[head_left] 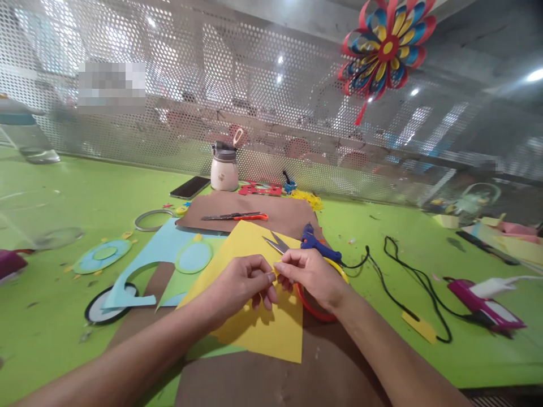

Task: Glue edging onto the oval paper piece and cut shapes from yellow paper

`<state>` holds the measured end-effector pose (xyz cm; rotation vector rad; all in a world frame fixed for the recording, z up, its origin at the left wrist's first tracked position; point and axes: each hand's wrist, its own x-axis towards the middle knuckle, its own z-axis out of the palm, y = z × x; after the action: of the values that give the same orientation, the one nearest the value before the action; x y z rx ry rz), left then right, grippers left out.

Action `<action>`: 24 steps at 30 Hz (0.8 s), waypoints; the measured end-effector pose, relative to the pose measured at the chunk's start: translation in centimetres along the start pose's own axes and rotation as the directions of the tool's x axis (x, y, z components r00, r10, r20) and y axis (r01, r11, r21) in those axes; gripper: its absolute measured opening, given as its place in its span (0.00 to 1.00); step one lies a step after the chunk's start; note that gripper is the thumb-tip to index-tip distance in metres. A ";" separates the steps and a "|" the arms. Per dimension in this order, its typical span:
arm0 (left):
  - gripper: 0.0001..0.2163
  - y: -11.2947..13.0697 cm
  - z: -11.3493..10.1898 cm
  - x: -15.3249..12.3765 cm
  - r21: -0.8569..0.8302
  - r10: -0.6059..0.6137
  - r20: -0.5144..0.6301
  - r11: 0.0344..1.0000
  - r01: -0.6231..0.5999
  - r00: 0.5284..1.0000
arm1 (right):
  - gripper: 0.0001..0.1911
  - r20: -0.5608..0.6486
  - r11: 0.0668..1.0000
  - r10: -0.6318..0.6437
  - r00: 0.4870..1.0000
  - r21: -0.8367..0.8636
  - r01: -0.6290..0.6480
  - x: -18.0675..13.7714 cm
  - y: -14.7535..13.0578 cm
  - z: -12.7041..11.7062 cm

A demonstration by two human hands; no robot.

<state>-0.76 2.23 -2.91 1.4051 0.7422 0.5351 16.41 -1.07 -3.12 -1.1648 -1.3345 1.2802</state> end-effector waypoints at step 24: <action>0.06 1.5 -0.8 -0.2 0.126 0.040 -0.019 0.991 -0.037 0.999 | 0.10 0.032 0.997 -0.006 0.999 -0.079 0.008 -0.7 -0.7 -1.4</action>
<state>-1.39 2.80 -1.38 1.5352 0.7784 0.5416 17.87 -1.62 -2.37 -1.1974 -1.4224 1.2558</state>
